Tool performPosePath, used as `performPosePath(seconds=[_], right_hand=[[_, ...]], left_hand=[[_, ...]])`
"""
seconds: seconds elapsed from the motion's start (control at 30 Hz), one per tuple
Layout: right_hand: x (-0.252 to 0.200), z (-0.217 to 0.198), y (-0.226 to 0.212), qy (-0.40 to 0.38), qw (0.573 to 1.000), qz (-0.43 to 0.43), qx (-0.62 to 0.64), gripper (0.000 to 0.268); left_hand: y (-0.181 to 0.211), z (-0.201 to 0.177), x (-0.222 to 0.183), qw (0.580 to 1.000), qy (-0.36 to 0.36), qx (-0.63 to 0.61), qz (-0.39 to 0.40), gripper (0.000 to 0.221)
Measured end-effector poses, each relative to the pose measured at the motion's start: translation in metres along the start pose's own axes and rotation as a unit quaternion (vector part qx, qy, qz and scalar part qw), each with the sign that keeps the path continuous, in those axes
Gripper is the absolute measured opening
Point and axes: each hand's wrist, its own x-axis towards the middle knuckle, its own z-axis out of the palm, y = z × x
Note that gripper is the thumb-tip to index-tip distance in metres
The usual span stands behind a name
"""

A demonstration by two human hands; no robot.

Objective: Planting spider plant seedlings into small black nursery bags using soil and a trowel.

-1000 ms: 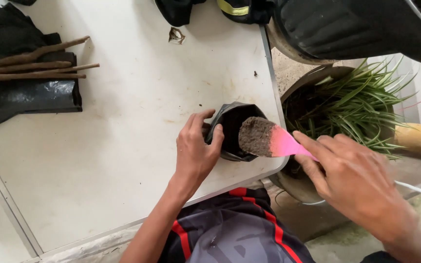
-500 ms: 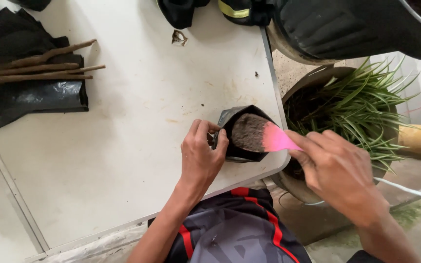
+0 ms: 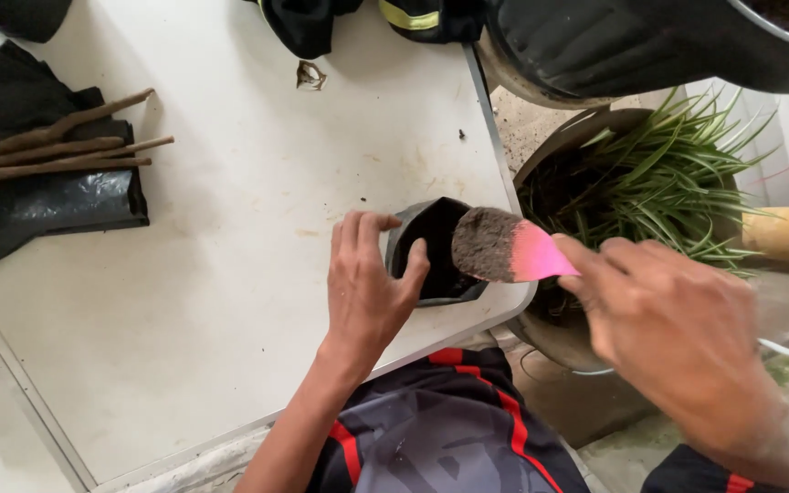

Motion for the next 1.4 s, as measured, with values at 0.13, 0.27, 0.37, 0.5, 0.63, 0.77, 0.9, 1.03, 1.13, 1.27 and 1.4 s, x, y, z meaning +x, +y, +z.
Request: performPosePath(seconds=[0.13, 0.27, 0.37, 0.5, 0.63, 0.77, 0.9, 1.03, 1.13, 1.27, 1.4], right_hand=[[0.02, -0.015, -0.027, -0.079, 0.994, -0.066, -0.03, 0.043], [0.027, 0.013, -0.036, 0.016, 0.988, -0.125, -0.086, 0.046], [0.026, 0.006, -0.034, -0.012, 0.99, -0.116, -0.074, 0.037], [0.034, 0.001, -0.036, -0.017, 0.99, -0.119, -0.077, 0.037], [0.04, -0.008, -0.025, -0.133, 0.986, -0.1, -0.009, 0.048], [0.018, -0.02, 0.011, -0.138, 0.99, -0.035, -0.008, 0.035], [-0.022, -0.017, 0.04, 0.048, 0.986, 0.088, 0.136, 0.03], [-0.07, 0.012, 0.056, 0.214, 0.904, 0.201, 0.311, 0.037], [-0.084, 0.016, 0.057, 0.33, 0.844, 0.218, 0.362, 0.045], [-0.051, 0.028, 0.101, 0.433, 0.823, 0.207, 0.305, 0.022], [0.009, -0.021, 0.145, 0.449, 0.845, 0.157, 0.244, 0.015]], left_hand=[[0.004, 0.01, 0.018, 0.995, -0.084, 0.037, -0.039, 0.031], [-0.01, 0.023, 0.023, 0.99, -0.096, 0.1, -0.02, 0.022], [-0.014, 0.022, 0.022, 0.989, -0.096, 0.11, -0.025, 0.021], [-0.012, 0.025, 0.024, 0.989, -0.101, 0.099, -0.031, 0.017], [-0.003, 0.017, 0.026, 0.988, -0.117, 0.09, -0.042, 0.019], [0.015, -0.006, 0.034, 0.992, -0.109, 0.056, -0.017, 0.029], [0.046, -0.024, 0.038, 0.994, -0.027, -0.03, 0.097, 0.024], [0.085, -0.023, 0.017, 0.955, -0.028, -0.19, 0.225, 0.013], [0.104, -0.007, -0.013, 0.934, -0.072, -0.252, 0.245, 0.011], [0.169, -0.006, -0.025, 0.911, -0.109, -0.222, 0.328, 0.032], [0.256, 0.016, -0.04, 0.888, -0.262, -0.102, 0.365, 0.081]])
